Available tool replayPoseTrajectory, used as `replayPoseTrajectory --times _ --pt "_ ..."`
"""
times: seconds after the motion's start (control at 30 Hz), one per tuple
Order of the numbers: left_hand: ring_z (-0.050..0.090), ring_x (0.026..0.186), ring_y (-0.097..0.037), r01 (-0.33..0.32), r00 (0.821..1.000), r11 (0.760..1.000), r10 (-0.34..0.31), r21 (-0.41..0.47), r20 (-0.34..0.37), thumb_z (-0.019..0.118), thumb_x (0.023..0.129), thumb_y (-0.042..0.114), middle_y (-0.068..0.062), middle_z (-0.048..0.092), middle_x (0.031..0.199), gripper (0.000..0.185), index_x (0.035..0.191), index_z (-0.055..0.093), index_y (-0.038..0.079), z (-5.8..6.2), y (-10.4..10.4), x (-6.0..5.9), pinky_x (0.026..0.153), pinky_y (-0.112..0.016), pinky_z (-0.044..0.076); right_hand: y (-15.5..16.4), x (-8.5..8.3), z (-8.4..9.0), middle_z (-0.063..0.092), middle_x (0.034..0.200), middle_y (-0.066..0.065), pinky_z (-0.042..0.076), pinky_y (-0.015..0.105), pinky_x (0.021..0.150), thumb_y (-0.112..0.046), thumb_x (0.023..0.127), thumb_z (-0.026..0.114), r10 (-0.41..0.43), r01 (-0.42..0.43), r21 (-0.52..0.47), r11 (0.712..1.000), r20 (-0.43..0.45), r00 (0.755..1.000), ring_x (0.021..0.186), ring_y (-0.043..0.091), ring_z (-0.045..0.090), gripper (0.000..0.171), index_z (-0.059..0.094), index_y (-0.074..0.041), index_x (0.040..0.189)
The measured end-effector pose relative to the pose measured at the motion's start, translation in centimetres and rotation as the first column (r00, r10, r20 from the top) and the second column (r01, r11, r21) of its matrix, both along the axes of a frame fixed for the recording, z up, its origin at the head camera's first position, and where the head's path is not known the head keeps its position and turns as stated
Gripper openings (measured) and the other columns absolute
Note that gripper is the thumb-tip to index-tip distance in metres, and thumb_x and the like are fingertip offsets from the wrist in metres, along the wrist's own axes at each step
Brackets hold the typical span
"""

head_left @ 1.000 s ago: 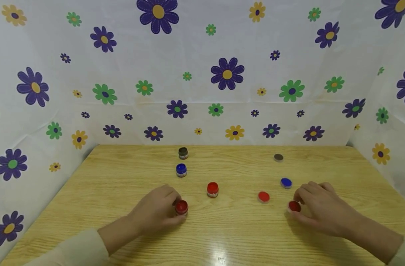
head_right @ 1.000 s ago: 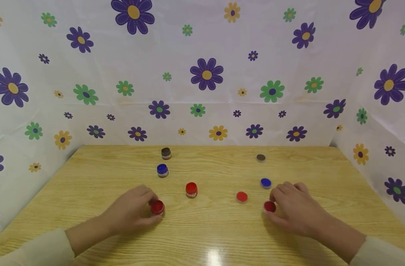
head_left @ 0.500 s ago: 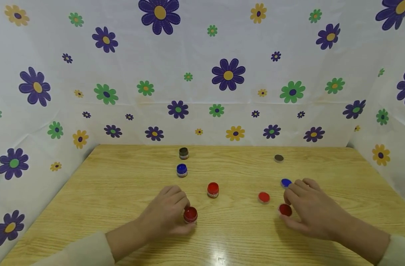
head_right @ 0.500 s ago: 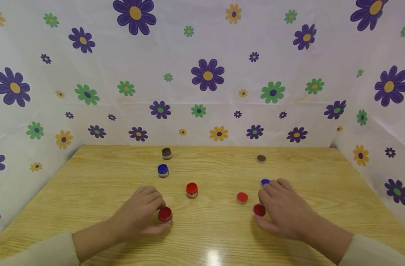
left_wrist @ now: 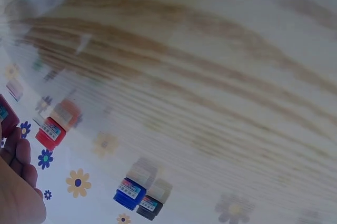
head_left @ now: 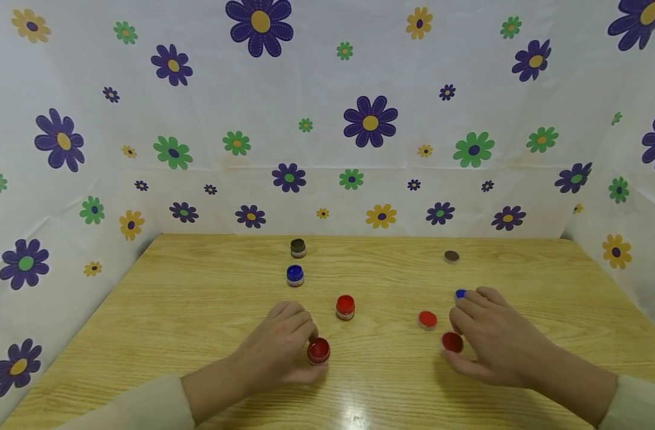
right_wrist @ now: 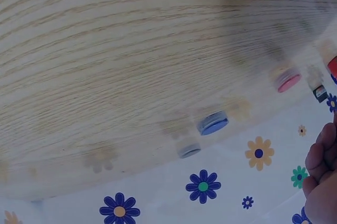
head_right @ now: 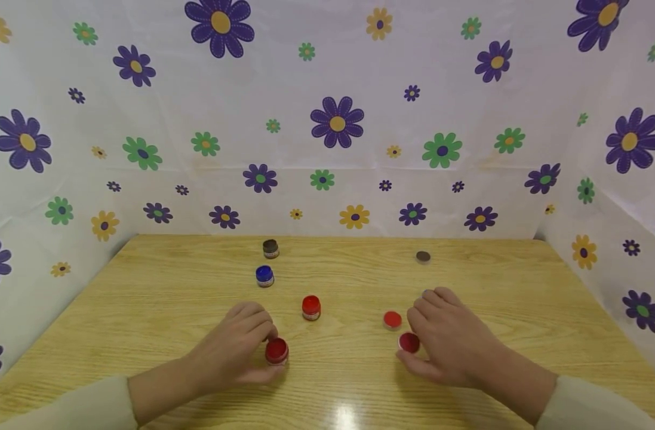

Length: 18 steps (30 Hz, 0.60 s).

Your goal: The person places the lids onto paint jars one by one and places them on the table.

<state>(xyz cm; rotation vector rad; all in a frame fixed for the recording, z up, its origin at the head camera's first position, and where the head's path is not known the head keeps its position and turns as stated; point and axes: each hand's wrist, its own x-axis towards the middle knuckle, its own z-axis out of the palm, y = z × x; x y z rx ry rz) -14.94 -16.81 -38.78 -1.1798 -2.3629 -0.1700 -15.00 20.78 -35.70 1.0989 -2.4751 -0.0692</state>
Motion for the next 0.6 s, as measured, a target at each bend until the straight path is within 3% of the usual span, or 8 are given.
replayPoseTrajectory --times 0.3,0.6 --pt "0.050 0.086 -0.013 0.030 1.000 0.999 -0.030 0.027 -0.008 0.080 0.073 0.049 0.006 0.060 0.084 0.041 0.084 0.062 0.014 0.1 1.1 0.0 0.082 -0.032 0.045 -1.5 -0.1 0.5 0.035 0.072 -0.015 0.035 0.032 0.079 -0.050 0.077 0.074 0.057 -0.058 -0.056 0.997 -0.023 0.998 0.074 0.008 0.036 0.037 0.048 -0.023 0.077" --pt "0.049 0.086 -0.013 0.060 0.998 0.998 -0.059 0.031 -0.033 0.079 0.074 0.048 0.006 0.059 0.084 0.040 0.084 0.062 0.014 0.2 1.9 0.0 0.082 -0.030 0.044 -2.7 -0.2 0.5 0.038 0.070 -0.016 0.039 0.032 0.079 -0.051 0.078 0.073 0.094 -0.097 -0.082 0.992 -0.037 0.995 0.072 0.007 0.038 0.036 0.054 -0.021 0.079"
